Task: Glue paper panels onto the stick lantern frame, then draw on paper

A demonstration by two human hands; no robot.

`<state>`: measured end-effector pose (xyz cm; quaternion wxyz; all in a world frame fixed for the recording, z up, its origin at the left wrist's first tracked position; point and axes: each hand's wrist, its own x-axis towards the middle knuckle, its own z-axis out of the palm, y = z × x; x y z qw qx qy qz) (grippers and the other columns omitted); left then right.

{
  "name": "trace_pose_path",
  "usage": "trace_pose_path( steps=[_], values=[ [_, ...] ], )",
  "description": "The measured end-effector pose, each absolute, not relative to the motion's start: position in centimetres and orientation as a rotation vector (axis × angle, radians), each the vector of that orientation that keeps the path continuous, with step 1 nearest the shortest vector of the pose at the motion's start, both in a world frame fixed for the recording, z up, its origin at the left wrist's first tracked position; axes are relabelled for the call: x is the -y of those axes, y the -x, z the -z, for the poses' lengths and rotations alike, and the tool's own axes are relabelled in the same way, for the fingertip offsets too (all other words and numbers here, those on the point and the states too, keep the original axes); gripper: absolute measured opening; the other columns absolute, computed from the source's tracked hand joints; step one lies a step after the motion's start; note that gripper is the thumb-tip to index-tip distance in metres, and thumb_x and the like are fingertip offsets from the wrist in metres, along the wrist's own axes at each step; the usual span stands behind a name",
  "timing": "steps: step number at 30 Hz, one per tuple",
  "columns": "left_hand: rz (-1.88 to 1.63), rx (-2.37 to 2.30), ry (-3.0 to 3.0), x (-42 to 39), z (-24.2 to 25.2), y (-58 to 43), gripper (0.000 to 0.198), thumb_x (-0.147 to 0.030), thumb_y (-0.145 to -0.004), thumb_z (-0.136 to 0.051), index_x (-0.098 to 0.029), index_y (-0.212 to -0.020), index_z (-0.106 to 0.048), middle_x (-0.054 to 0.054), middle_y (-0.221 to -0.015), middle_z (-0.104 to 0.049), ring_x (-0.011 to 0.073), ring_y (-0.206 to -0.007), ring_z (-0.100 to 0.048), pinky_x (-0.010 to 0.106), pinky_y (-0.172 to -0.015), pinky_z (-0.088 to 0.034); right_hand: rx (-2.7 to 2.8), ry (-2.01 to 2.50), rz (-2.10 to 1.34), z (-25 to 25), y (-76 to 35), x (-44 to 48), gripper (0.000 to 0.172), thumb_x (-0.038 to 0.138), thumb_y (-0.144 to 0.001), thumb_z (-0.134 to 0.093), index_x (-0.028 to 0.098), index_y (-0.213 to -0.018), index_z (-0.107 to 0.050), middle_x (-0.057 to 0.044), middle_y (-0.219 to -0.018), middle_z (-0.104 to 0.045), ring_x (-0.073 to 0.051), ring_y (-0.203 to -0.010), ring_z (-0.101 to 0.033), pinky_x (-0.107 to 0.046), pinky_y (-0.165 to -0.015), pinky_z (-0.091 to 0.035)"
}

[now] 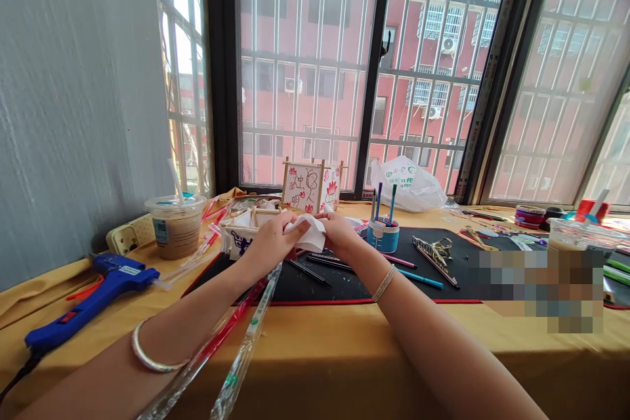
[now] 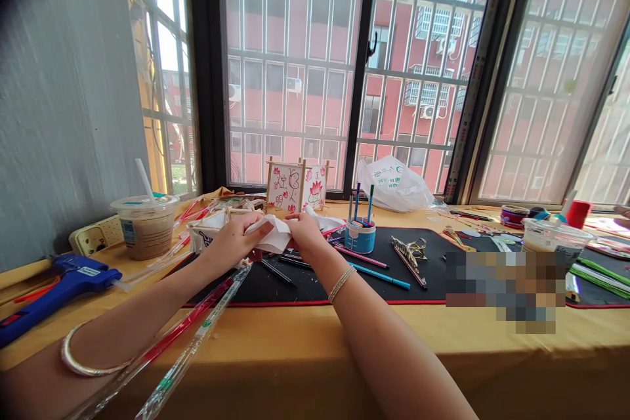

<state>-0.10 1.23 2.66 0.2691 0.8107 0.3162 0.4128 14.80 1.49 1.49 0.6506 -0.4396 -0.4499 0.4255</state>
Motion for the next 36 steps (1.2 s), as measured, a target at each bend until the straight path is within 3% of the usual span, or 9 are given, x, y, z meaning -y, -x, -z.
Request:
trace_pose_path(
  steps=[5, 10, 13, 20, 26, 28, 33, 36],
  values=[
    [-1.144, -1.018, -2.154, -1.4, -2.6, -0.2, 0.029, -0.042, -0.061, -0.069, -0.021, -0.074, -0.053, -0.004, -0.052, -0.058, 0.0160, -0.041, -0.054, 0.024, -0.041, -0.038, 1.040, 1.087, -0.977, -1.8, -14.6, -1.0, 0.019, 0.014, -0.058, -0.067, 0.015, -0.073, -0.055, -0.001, -0.056, -0.060, -0.013, -0.049, -0.054, -0.024, -0.044, -0.042],
    [-1.114, -0.940, -2.170, -1.0, -2.8, 0.0, 0.044, -0.063, -0.068, -0.058, -0.020, -0.079, -0.053, -0.003, -0.048, -0.056, 0.0188, -0.041, -0.057, 0.026, -0.042, -0.041, 1.063, 1.157, -0.831, -1.8, -14.8, -1.2, 0.018, 0.014, -0.058, -0.065, 0.016, -0.074, -0.057, 0.001, -0.057, -0.058, -0.015, -0.051, -0.054, -0.025, -0.046, -0.039],
    [-1.105, -0.810, -2.102, -0.7, -3.0, 0.1, 0.049, -0.066, -0.071, -0.050, -0.019, -0.083, -0.053, -0.001, -0.058, -0.059, 0.0191, -0.047, -0.060, 0.028, -0.044, -0.046, 1.087, 1.173, -0.692, -1.9, -15.1, -1.3, 0.016, 0.017, -0.061, -0.064, 0.016, -0.076, -0.057, 0.001, -0.059, -0.058, -0.015, -0.056, -0.053, -0.025, -0.049, -0.038],
    [-1.076, -0.660, -1.775, -1.1, -2.9, -0.3, 0.038, -0.033, -0.067, -0.064, -0.022, -0.097, -0.043, -0.003, -0.067, -0.061, 0.0203, -0.055, -0.065, 0.036, -0.054, -0.056, 1.136, 1.100, -0.405, -2.4, -15.8, -1.2, 0.022, 0.024, -0.072, -0.057, 0.020, -0.092, -0.054, 0.001, -0.072, -0.055, -0.015, -0.067, -0.051, -0.024, -0.057, -0.040],
    [-1.162, -0.615, -2.108, -1.8, -2.3, 0.0, 0.039, -0.036, -0.076, -0.055, -0.022, -0.111, -0.045, -0.002, -0.071, -0.063, 0.0164, -0.050, -0.062, 0.028, -0.047, -0.051, 1.362, 1.011, -0.333, -3.2, -16.6, -0.7, 0.041, 0.039, -0.073, -0.059, 0.019, -0.108, -0.053, -0.005, -0.091, -0.060, -0.017, -0.080, -0.055, -0.029, -0.068, -0.044],
    [-1.167, -0.631, -2.250, -1.6, -2.4, 0.2, 0.042, -0.036, -0.078, -0.052, -0.022, -0.117, -0.045, -0.003, -0.070, -0.064, 0.0140, -0.047, -0.059, 0.025, -0.046, -0.048, 1.486, 0.983, -0.375, -3.5, -16.7, -0.4, 0.039, 0.040, -0.071, -0.062, 0.019, -0.103, -0.057, -0.005, -0.093, -0.061, -0.018, -0.083, -0.055, -0.029, -0.070, -0.043],
    [-1.320, -0.754, -2.448, -1.4, -3.4, 1.1, 0.045, -0.039, -0.081, -0.050, -0.020, -0.122, -0.047, 0.002, -0.084, -0.069, 0.0153, -0.059, -0.062, 0.027, -0.057, -0.048, 1.471, 0.995, -0.549, -3.9, -17.2, -0.3, 0.018, 0.034, -0.065, -0.064, 0.017, -0.069, -0.059, 0.001, -0.065, -0.056, -0.013, -0.063, -0.049, -0.025, -0.058, -0.037],
    [-1.441, -1.100, -2.638, -1.9, -4.1, 2.1, 0.046, -0.048, -0.080, -0.051, -0.020, -0.116, -0.054, 0.005, -0.089, -0.070, 0.0202, -0.067, -0.064, 0.030, -0.061, -0.046, 1.310, 0.955, -0.557, -4.0, -18.3, -0.8, 0.019, 0.033, -0.060, -0.067, 0.016, -0.066, -0.059, 0.002, -0.063, -0.055, -0.012, -0.061, -0.046, -0.024, -0.057, -0.034]
  ],
)
